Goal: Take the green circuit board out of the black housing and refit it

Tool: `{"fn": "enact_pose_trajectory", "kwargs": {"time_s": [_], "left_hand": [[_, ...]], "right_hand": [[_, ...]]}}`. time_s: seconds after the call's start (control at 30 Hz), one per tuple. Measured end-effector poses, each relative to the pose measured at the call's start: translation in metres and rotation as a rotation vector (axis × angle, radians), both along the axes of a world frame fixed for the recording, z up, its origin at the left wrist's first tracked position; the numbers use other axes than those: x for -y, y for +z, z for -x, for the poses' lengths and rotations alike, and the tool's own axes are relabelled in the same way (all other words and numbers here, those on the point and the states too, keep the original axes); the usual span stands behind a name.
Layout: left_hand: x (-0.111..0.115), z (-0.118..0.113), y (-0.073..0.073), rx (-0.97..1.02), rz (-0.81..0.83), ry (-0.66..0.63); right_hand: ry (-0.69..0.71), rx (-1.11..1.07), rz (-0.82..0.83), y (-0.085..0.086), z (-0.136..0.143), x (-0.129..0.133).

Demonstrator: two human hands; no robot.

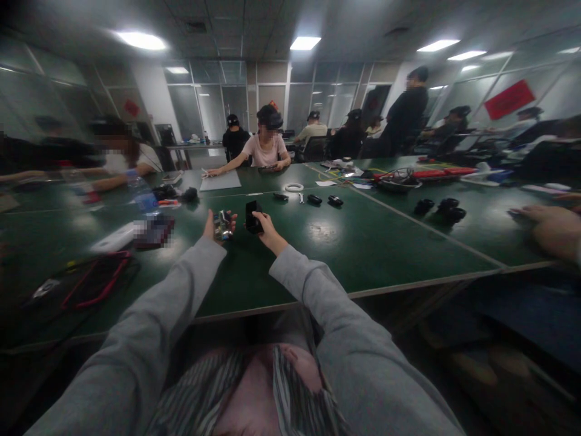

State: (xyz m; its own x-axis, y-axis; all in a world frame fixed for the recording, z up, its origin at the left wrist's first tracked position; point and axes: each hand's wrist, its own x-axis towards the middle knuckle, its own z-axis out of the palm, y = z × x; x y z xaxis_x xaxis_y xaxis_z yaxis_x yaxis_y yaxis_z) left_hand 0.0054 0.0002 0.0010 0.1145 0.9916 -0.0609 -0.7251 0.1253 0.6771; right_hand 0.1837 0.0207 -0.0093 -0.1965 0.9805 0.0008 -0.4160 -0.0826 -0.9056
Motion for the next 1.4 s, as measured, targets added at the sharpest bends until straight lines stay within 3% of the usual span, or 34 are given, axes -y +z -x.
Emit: {"fn": "enact_pose_trajectory", "kwargs": {"time_s": [0.17,0.4,0.67,0.97,1.1,1.3,1.4], "left_hand": [[0.000,0.009,-0.001,0.031,-0.009,-0.041],[0.005,0.009,0.003,0.038,0.031,0.029],[0.008,0.008,0.004,0.059,0.013,-0.003],[0.012,0.006,0.010,0.037,-0.035,-0.079],[0.016,0.004,0.015,0.054,-0.030,-0.088],[0.011,-0.003,0.021,0.137,-0.054,0.042],[0.013,-0.007,0.030,0.119,-0.047,0.080]], "right_hand": [[-0.044,0.170,-0.009,-0.009,0.001,-0.005],[-0.195,0.437,-0.154,-0.019,0.001,-0.010],[-0.036,0.494,-0.282,-0.016,0.003,-0.008],[0.015,0.638,-0.371,-0.011,0.003,0.000],[-0.098,0.667,-0.435,-0.011,0.002,-0.003],[-0.523,0.646,-0.702,0.012,-0.003,0.020],[-0.513,0.695,-0.835,0.028,0.006,0.043]]}}
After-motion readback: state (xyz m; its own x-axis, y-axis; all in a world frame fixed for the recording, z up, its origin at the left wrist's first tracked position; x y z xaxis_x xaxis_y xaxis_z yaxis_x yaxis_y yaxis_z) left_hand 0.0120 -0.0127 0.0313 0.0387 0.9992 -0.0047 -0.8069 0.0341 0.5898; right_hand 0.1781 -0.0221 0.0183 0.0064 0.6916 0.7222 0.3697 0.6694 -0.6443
